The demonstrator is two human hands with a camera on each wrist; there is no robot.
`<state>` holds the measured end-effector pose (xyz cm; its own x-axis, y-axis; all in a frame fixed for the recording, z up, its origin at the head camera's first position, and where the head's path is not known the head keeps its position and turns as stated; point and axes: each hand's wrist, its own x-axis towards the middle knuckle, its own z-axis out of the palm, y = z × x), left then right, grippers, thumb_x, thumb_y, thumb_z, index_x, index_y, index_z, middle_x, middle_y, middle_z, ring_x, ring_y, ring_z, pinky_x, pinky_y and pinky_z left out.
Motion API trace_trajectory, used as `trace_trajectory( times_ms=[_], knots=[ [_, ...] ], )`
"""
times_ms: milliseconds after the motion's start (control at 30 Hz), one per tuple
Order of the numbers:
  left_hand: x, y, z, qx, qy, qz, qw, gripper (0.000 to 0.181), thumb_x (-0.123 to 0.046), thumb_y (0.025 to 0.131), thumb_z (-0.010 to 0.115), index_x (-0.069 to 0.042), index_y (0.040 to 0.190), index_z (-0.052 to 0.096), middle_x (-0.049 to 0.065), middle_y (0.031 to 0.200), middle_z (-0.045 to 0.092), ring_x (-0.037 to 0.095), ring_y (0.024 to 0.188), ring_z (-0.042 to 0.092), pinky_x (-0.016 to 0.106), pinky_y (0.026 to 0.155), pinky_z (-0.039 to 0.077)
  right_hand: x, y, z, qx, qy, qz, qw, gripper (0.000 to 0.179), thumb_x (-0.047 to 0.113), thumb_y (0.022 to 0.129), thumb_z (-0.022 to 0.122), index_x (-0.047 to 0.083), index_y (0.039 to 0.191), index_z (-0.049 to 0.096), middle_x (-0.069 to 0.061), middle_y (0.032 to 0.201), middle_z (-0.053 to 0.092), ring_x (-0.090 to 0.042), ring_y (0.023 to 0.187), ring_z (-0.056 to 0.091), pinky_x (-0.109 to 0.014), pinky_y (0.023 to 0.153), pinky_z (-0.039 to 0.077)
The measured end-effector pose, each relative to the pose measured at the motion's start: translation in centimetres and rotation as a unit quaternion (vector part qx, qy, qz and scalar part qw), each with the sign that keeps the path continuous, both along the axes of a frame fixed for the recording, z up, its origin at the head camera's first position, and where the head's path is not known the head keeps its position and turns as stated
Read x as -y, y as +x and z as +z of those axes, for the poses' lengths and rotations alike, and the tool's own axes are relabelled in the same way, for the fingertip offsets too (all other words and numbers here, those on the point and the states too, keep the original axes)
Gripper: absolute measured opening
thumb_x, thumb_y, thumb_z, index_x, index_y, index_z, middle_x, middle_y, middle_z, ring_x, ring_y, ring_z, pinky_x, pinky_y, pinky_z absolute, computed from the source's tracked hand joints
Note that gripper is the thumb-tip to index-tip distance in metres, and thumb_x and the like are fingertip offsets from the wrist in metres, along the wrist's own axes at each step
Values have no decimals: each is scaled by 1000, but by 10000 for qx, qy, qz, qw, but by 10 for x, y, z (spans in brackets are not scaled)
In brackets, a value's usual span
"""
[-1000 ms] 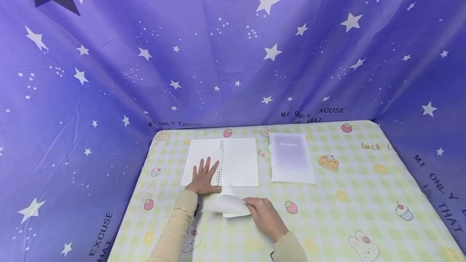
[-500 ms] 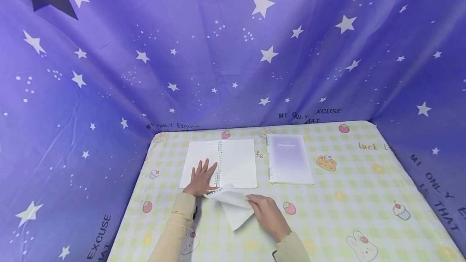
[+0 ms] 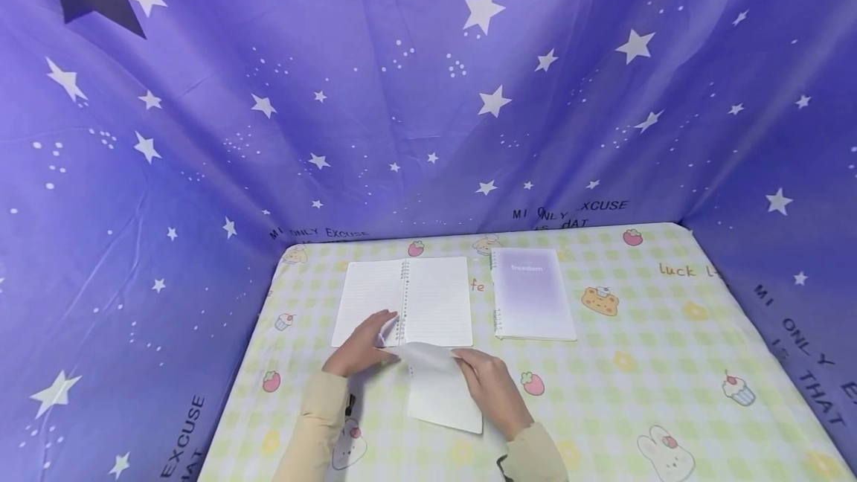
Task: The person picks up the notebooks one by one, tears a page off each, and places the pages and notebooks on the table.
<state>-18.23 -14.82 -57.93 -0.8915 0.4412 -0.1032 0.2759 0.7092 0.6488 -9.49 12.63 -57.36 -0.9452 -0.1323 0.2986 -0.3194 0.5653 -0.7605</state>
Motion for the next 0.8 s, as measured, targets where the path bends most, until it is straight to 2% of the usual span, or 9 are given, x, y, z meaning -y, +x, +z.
trace_trajectory(
  times_ms=[167,267,333,433,500,567,700,800],
  knots=[
    [2,17,10,479,623,-117,9968,78,-5,81,78,1,149,39,21,150,44,40,139,41,53,116,33,1,-1,2,7,-53,-120,9999,23,-2,89,68,7,109,76,-8,108,75,-23,103,71,-37,84,60],
    [0,27,15,703,958,-108,9929,75,-12,84,77,0,149,40,19,139,56,37,130,52,52,111,40,1,-1,4,36,-117,-192,9997,23,-2,90,68,8,109,76,-7,107,75,-22,101,71,-36,82,60],
    [-2,33,17,818,1176,21,9897,65,-19,88,75,1,143,46,17,125,64,34,120,60,50,104,47,1,-1,5,67,-182,-220,9996,23,-3,90,67,8,109,76,-7,107,75,-21,100,71,-35,80,61],
    [-7,40,17,768,1460,346,9857,42,-26,91,73,1,120,58,11,105,70,28,102,68,39,86,57,2,-1,6,62,-258,-223,9994,23,-3,90,66,8,108,76,-7,106,75,-21,98,71,-33,77,61],
    [-11,43,16,655,1598,604,9831,30,-27,92,71,-2,102,59,8,96,71,22,92,71,31,76,57,3,0,6,65,-335,-204,9992,22,-3,91,66,8,108,75,-8,105,75,-20,96,72,-30,76,61],
    [-14,45,14,481,1737,827,9801,25,-26,92,71,-4,91,58,6,90,70,17,83,70,24,69,54,3,0,5,60,-412,-197,9989,22,-3,91,65,8,108,75,-7,105,75,-19,94,72,-28,74,61],
    [-19,49,11,196,2025,1273,9708,19,-22,92,71,-6,85,63,5,84,70,9,74,64,20,66,53,4,0,5,97,-497,-238,9984,21,-2,92,65,10,106,75,-5,103,75,-15,91,71,-26,72,61],
    [-22,53,9,165,2277,1661,9593,16,-20,92,71,-5,87,69,4,85,71,6,74,65,21,67,56,4,0,3,201,-526,-268,9981,19,0,92,65,13,101,75,-2,97,75,-10,85,70,-25,69,60]
  ],
)
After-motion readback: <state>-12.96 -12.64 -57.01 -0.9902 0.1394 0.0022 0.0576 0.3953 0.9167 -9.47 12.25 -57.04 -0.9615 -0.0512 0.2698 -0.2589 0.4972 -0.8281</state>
